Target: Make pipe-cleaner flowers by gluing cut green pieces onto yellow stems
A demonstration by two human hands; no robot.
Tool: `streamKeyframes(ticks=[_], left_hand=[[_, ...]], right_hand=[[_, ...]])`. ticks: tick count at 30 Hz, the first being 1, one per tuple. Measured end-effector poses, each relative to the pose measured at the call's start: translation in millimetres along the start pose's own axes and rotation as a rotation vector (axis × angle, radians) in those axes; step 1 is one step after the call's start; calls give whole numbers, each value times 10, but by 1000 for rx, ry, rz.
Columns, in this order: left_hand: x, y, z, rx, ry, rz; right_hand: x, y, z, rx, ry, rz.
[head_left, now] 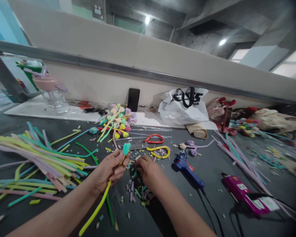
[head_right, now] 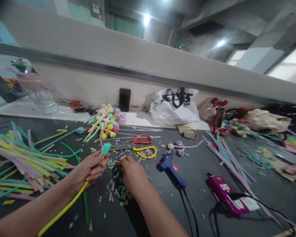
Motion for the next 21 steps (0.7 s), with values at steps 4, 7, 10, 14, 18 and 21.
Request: streamKeyframes(ticks=[4, 7, 10, 14, 18, 21], left_hand=[[-8, 12, -8, 6, 7, 23], [-6, 23, -12, 12, 30, 42], [-10, 38, -13, 16, 39, 50], [-11, 48, -17, 15, 19, 52], [-6, 15, -26, -38, -12, 48], [-3, -23, -46, -85, -49, 53]], right_hand=[[33, 28, 26, 49, -38, 27], [48, 67, 28, -61, 4, 9], [57, 103, 30, -211, 67, -40], [56, 82, 67, -333, 139, 21], [47, 18, 130, -414, 203, 73], [50, -19, 153, -461, 232, 43]])
Point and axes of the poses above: each hand's wrist, its own x-axis away from the middle knuckle, its own z-axis out of the back of the hand, y = z × x, the point moved 2 cm from there along -x, towards the middle knuckle, and after that the axes turned 9 degrees about -x, right-handed, at the moved point
